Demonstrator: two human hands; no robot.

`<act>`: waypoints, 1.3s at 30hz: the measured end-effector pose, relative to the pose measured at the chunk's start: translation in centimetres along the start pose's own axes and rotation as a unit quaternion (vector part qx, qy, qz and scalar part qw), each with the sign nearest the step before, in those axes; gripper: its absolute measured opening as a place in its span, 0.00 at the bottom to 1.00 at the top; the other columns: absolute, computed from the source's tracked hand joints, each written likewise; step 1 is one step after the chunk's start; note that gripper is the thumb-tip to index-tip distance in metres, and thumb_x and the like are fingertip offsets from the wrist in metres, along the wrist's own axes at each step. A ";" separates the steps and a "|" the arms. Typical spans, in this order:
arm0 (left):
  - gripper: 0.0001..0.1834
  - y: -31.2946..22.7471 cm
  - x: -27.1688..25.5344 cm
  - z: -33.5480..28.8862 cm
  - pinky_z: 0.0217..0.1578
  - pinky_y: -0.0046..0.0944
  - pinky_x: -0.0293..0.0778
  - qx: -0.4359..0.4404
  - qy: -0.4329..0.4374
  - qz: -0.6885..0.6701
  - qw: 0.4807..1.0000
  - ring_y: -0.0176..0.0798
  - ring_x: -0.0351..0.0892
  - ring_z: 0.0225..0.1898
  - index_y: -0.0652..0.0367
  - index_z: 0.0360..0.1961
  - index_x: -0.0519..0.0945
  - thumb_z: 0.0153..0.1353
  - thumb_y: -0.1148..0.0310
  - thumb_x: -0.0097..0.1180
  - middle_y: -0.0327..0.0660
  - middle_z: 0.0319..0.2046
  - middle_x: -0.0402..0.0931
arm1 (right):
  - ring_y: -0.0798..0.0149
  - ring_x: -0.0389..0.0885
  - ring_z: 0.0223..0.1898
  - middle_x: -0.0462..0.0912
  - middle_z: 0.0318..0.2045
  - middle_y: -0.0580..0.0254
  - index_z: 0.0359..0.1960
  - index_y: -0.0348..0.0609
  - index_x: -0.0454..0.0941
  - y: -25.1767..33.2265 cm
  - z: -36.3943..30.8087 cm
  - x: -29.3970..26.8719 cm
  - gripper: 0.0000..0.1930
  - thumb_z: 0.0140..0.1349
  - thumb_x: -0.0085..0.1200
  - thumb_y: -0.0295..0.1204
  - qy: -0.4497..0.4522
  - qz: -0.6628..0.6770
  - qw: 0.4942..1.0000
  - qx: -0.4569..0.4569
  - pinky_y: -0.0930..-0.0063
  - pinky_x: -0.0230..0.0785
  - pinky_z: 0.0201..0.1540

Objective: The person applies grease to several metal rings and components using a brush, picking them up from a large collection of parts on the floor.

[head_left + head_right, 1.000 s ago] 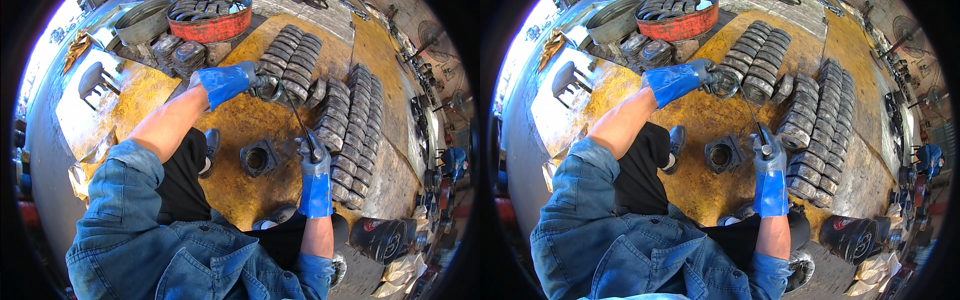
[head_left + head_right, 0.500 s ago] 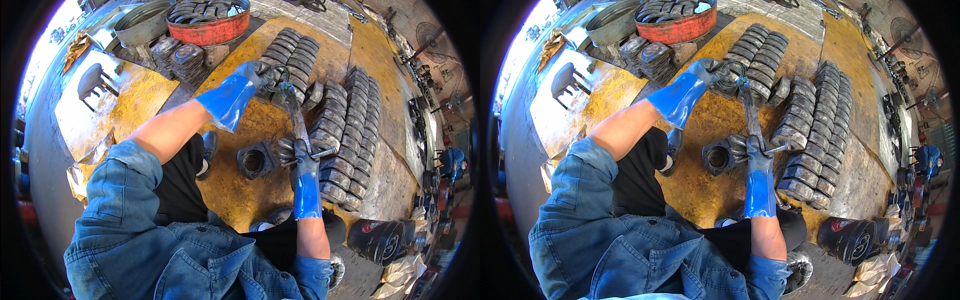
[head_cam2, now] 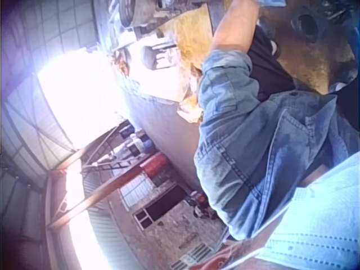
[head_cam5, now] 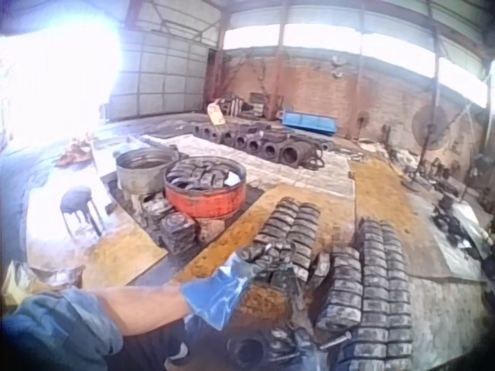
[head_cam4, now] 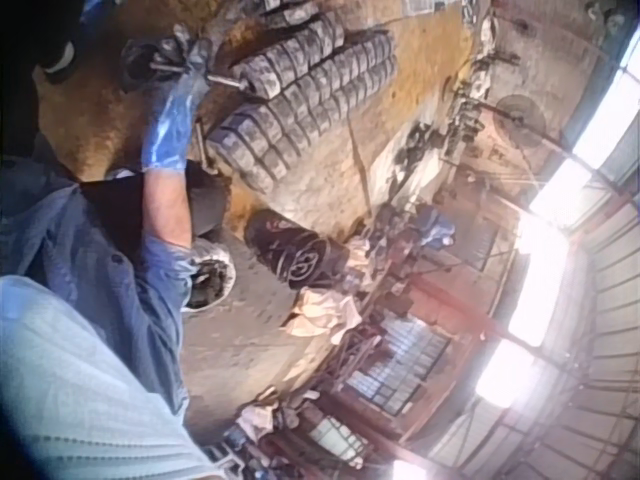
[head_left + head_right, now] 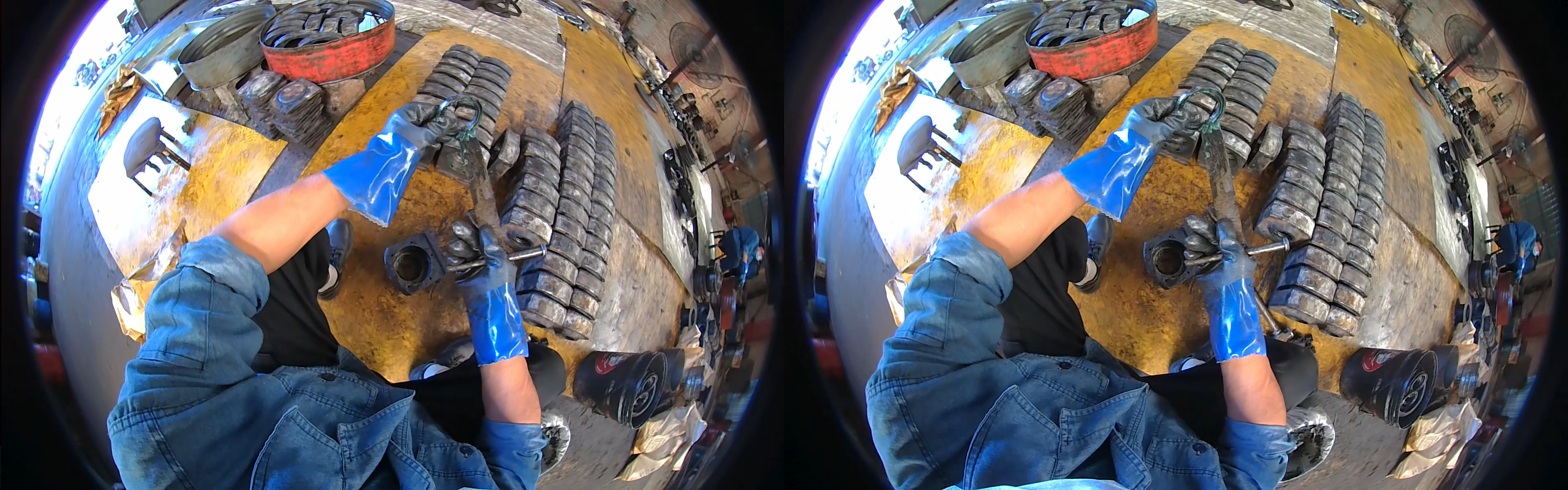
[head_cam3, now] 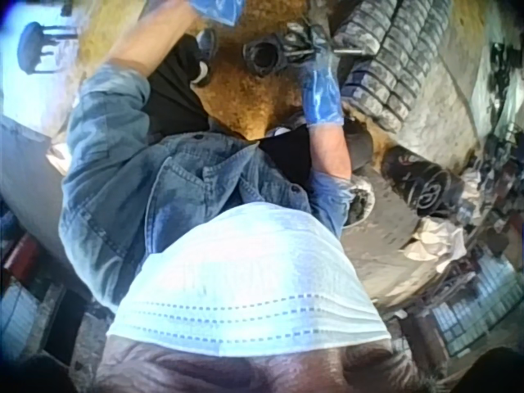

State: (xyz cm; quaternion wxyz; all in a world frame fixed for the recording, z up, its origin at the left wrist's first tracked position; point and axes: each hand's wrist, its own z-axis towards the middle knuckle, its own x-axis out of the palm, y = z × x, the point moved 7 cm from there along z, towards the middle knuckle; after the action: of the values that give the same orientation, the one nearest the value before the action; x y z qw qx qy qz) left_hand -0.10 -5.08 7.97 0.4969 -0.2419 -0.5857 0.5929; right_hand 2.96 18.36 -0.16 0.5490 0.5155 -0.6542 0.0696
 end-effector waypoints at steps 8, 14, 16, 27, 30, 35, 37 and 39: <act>0.13 1.0 -0.8 1.5 0.37 0.36 0.83 -0.030 -0.021 -0.113 0.993 0.36 0.84 0.37 0.65 0.48 0.80 0.61 0.76 0.62 0.43 0.39 0.84 | 0.64 0.73 0.29 0.79 0.34 0.58 0.53 0.40 0.71 1.6 -0.9 0.6 0.14 0.69 0.49 0.31 0.039 0.029 0.999 0.005 0.71 0.69 0.30; 0.13 1.1 -0.9 1.9 0.33 0.42 0.84 -0.148 -0.090 -0.185 0.967 0.40 0.84 0.35 0.64 0.48 0.79 0.61 0.77 0.60 0.44 0.39 0.83 | 0.58 0.84 0.27 0.85 0.39 0.48 0.59 0.36 0.68 2.1 -1.3 0.5 0.23 0.66 0.52 0.34 0.100 0.017 0.995 0.023 0.66 0.80 0.27; 0.13 1.1 -0.8 2.0 0.32 0.42 0.84 -0.161 -0.077 -0.205 0.962 0.40 0.84 0.35 0.64 0.48 0.79 0.62 0.77 0.60 0.44 0.39 0.83 | 0.60 0.84 0.27 0.85 0.38 0.51 0.59 0.37 0.69 2.1 -1.8 0.7 0.23 0.66 0.52 0.35 0.114 -0.010 0.993 0.025 0.66 0.78 0.27; 0.12 1.9 -2.2 3.5 0.29 0.45 0.83 -0.121 -0.082 -0.218 0.965 0.42 0.84 0.32 0.62 0.49 0.78 0.65 0.74 0.57 0.46 0.40 0.82 | 0.65 0.79 0.28 0.82 0.36 0.64 0.57 0.40 0.71 1.4 -2.0 1.4 0.20 0.68 0.50 0.39 0.149 0.048 0.985 0.074 0.67 0.75 0.27; 0.12 2.2 -1.9 3.5 0.31 0.48 0.82 -0.152 -0.074 -0.224 0.960 0.44 0.84 0.34 0.61 0.51 0.77 0.69 0.72 0.51 0.47 0.41 0.82 | 0.65 0.77 0.29 0.80 0.35 0.64 0.56 0.39 0.71 1.4 -1.9 1.6 0.20 0.68 0.50 0.39 0.170 0.063 0.980 0.077 0.68 0.73 0.27; 0.16 2.5 -1.8 3.5 0.39 0.50 0.81 -0.164 -0.042 -0.225 0.959 0.45 0.82 0.43 0.60 0.56 0.74 0.73 0.69 0.40 0.47 0.47 0.80 | 0.65 0.76 0.30 0.80 0.35 0.64 0.56 0.40 0.71 1.8 -2.0 1.5 0.20 0.67 0.51 0.39 0.153 0.062 0.985 0.058 0.68 0.72 0.27; 0.20 2.8 -1.7 3.6 0.46 0.47 0.80 -0.157 -0.013 -0.173 0.972 0.44 0.80 0.50 0.59 0.60 0.71 0.75 0.66 0.32 0.47 0.51 0.78 | 0.65 0.77 0.30 0.80 0.35 0.64 0.55 0.40 0.71 2.1 -2.0 1.4 0.20 0.67 0.50 0.39 0.150 0.072 0.985 0.046 0.67 0.72 0.27; 0.20 3.0 -1.8 3.8 0.47 0.45 0.80 -0.145 0.009 -0.206 0.968 0.43 0.80 0.50 0.59 0.60 0.71 0.75 0.66 0.32 0.47 0.52 0.77 | 0.65 0.77 0.29 0.81 0.36 0.64 0.56 0.41 0.71 2.2 -2.0 1.4 0.20 0.67 0.50 0.40 0.158 0.081 0.983 0.049 0.67 0.72 0.27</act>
State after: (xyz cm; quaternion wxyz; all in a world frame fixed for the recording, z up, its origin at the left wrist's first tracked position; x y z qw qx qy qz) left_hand -3.65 -7.87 5.34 0.5735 -0.1910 -0.6981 0.3839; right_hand 2.74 19.86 2.77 0.6119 0.4694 -0.5950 0.2264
